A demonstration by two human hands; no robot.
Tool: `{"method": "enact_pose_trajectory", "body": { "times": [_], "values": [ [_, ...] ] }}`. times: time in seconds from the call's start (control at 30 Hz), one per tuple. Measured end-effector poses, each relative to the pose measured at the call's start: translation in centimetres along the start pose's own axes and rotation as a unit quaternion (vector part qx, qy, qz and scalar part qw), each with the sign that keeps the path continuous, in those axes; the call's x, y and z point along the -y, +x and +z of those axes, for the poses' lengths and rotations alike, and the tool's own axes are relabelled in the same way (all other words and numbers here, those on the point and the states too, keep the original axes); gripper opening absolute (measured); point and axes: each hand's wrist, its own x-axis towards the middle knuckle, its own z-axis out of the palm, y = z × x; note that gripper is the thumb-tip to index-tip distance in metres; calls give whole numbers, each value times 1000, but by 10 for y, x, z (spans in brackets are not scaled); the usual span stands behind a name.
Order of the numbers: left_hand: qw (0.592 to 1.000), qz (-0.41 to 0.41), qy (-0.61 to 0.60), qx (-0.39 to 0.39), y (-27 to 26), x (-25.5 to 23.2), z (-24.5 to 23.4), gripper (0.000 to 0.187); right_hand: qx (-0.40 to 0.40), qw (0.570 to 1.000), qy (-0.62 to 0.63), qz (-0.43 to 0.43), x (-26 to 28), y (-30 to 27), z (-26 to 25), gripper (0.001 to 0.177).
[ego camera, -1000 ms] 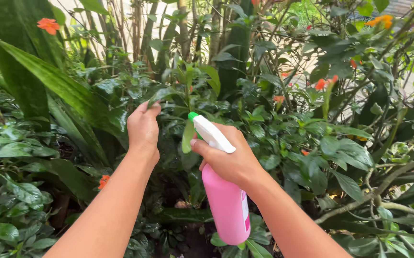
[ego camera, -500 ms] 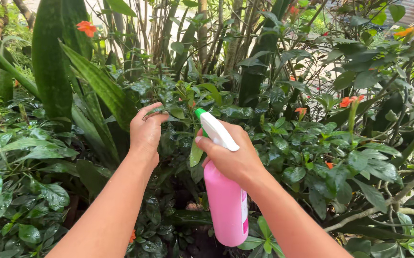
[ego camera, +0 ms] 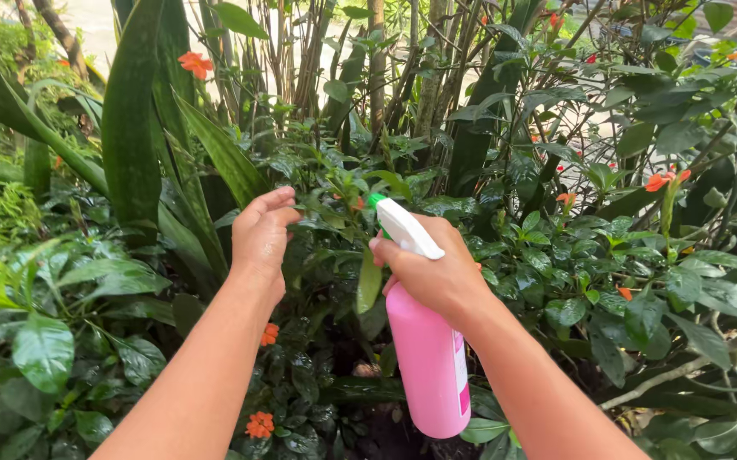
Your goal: The person sprays a liquid from a pink spray bottle onto various plants in a garden. They use their left hand to part leaves and guide the nozzle while spraying with the right hand, moving across different sections of the garden bed.
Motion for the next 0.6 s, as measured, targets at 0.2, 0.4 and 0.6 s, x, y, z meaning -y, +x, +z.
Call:
{"method": "enact_pose_trajectory", "body": {
  "times": [0.2, 0.4, 0.6],
  "values": [
    [998, 6, -38, 47, -2, -4, -5, 38, -3, 998, 61, 0, 3, -6, 14, 19],
    [997, -1, -53, 64, -13, -13, -7, 41, 9, 998, 68, -4, 5, -7, 16, 19],
    [996, 11, -61, 58, -21, -15, -2, 38, 8, 999, 21, -40, 4, 0, 10, 19]
  ]
}}
